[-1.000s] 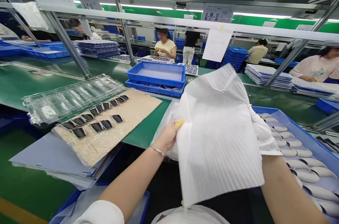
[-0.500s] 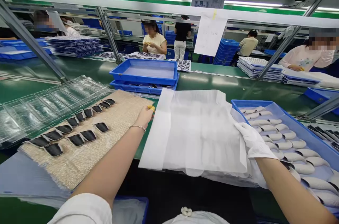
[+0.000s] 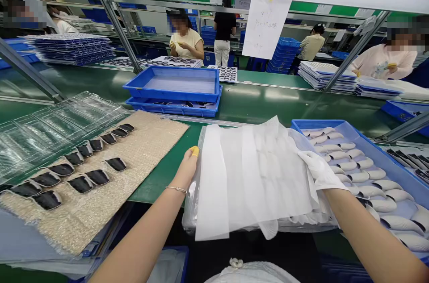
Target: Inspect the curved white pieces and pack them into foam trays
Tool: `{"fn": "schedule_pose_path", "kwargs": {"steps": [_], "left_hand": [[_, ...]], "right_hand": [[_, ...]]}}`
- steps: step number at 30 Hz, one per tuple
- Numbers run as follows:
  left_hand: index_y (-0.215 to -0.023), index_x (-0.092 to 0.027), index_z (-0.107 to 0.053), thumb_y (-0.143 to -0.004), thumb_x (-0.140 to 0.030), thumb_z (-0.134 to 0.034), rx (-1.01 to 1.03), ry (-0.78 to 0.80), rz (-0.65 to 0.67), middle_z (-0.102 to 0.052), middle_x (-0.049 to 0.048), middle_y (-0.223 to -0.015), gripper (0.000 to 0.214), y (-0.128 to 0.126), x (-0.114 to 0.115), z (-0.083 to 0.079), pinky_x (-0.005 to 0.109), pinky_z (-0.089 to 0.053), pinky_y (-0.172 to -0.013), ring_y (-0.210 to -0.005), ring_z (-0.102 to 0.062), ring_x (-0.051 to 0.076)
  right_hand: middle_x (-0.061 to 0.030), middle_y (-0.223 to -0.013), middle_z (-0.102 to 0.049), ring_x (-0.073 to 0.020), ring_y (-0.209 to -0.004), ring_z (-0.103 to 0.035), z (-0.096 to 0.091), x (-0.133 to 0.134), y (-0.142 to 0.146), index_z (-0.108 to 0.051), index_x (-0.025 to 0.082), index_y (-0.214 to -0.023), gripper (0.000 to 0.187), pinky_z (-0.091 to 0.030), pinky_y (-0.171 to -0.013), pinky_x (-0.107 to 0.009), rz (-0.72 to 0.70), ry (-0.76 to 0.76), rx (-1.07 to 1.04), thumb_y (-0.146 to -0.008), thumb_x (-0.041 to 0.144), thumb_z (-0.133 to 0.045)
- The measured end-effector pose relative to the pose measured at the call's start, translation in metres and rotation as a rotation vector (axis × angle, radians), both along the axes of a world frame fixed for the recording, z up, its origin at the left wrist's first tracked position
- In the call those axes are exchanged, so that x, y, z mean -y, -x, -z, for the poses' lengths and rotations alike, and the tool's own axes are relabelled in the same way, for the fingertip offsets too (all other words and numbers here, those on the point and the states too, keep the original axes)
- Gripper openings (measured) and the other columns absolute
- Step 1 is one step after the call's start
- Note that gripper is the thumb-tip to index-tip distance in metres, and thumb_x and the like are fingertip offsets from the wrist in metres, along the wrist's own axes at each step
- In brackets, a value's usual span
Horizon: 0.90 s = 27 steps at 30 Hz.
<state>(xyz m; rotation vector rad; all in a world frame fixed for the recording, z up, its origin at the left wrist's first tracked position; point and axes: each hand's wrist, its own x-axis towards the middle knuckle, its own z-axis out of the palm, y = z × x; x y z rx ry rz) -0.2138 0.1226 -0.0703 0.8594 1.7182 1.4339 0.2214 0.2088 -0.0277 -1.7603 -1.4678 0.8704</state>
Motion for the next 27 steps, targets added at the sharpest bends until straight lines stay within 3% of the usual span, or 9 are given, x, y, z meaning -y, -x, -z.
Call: {"fn": "schedule_pose_path", "kwargs": {"steps": [3, 5, 7, 10, 13, 15, 20, 24, 27], "left_hand": [[-0.129, -0.025, -0.057, -0.081, -0.043, -0.068, -0.191, -0.065, 0.027, -0.047, 0.0104, -0.147, 0.052, -0.024, 0.021, -0.027, 0.044, -0.018, -0.121, -0.144, -0.030, 0.031], [-0.127, -0.027, -0.062, -0.079, -0.049, -0.070, -0.399, -0.095, 0.202, -0.059, 0.0102, -0.130, 0.054, -0.042, 0.030, -0.044, 0.046, -0.026, -0.117, -0.133, -0.043, 0.035], [-0.124, -0.028, -0.065, -0.076, -0.055, -0.071, -0.541, -0.069, 0.398, -0.068, 0.0087, -0.101, 0.055, -0.058, 0.035, -0.055, 0.044, -0.039, -0.103, -0.109, -0.058, 0.035], [-0.094, -0.029, -0.073, -0.070, -0.056, -0.076, -0.596, -0.013, 0.479, -0.066, 0.0065, -0.076, 0.037, -0.070, 0.033, -0.057, 0.037, -0.045, -0.080, -0.084, -0.063, 0.032], [-0.060, -0.026, -0.061, -0.071, -0.053, -0.075, -0.596, 0.033, 0.469, -0.060, 0.0042, -0.063, 0.032, -0.066, 0.029, -0.053, 0.034, -0.039, -0.065, -0.065, -0.057, 0.026], [-0.054, -0.025, -0.054, -0.073, -0.051, -0.072, -0.581, 0.057, 0.436, -0.057, 0.0027, -0.061, 0.038, -0.055, 0.027, -0.054, 0.032, -0.033, -0.059, -0.059, -0.051, 0.022], [-0.069, -0.024, -0.052, -0.068, -0.046, -0.075, -0.418, 0.104, 0.196, -0.050, -0.0032, -0.065, 0.032, -0.006, 0.022, -0.053, 0.029, -0.031, -0.057, -0.060, -0.046, 0.018], [-0.080, -0.022, -0.052, -0.058, -0.041, -0.074, -0.177, 0.115, 0.075, -0.053, -0.0048, -0.069, 0.036, 0.032, 0.025, -0.036, 0.027, -0.040, -0.059, -0.061, -0.051, 0.015], [-0.083, -0.020, -0.055, -0.053, -0.041, -0.076, -0.058, 0.104, 0.030, -0.056, -0.0035, -0.071, 0.042, 0.045, 0.033, -0.023, 0.026, -0.042, -0.058, -0.061, -0.053, 0.014]], "right_hand": [[-0.0067, -0.084, -0.071, -0.0267, -0.088, -0.061, 0.003, -0.006, -0.007, -0.068, 0.019, -0.075, 0.037, -0.044, -0.076, -0.035, -0.019, 0.024, 0.009, -0.072, 0.056, -0.063], [-0.0055, -0.082, -0.070, -0.0258, -0.086, -0.061, 0.005, -0.006, -0.009, -0.067, 0.019, -0.075, 0.039, -0.043, -0.074, -0.034, -0.041, 0.028, 0.047, -0.073, 0.058, -0.063], [-0.0047, -0.080, -0.069, -0.0244, -0.083, -0.060, 0.007, -0.005, -0.009, -0.066, 0.019, -0.075, 0.042, -0.043, -0.073, -0.033, -0.053, 0.022, 0.074, -0.073, 0.060, -0.062], [-0.0047, -0.078, -0.068, -0.0232, -0.080, -0.059, 0.008, -0.004, -0.007, -0.065, 0.018, -0.076, 0.042, -0.043, -0.072, -0.033, -0.046, 0.019, 0.079, -0.073, 0.060, -0.061], [-0.0047, -0.079, -0.068, -0.0235, -0.081, -0.059, 0.007, -0.002, -0.005, -0.066, 0.018, -0.077, 0.043, -0.043, -0.073, -0.033, -0.044, 0.020, 0.094, -0.071, 0.061, -0.060], [-0.0042, -0.081, -0.067, -0.0236, -0.083, -0.059, 0.006, -0.001, -0.006, -0.066, 0.019, -0.078, 0.044, -0.043, -0.074, -0.033, -0.052, 0.017, 0.088, -0.071, 0.062, -0.059], [-0.0044, -0.081, -0.068, -0.0234, -0.083, -0.059, 0.000, 0.002, -0.006, -0.064, 0.020, -0.076, 0.039, -0.044, -0.073, -0.033, -0.033, 0.047, 0.049, -0.071, 0.058, -0.063], [-0.0038, -0.077, -0.067, -0.0221, -0.077, -0.059, -0.003, 0.002, -0.004, -0.064, 0.019, -0.079, 0.038, -0.045, -0.069, -0.032, -0.025, 0.110, 0.001, -0.070, 0.055, -0.066], [-0.0040, -0.075, -0.066, -0.0217, -0.075, -0.059, -0.004, -0.001, -0.006, -0.064, 0.018, -0.076, 0.038, -0.045, -0.069, -0.032, -0.032, 0.127, -0.002, -0.070, 0.056, -0.064]]}}
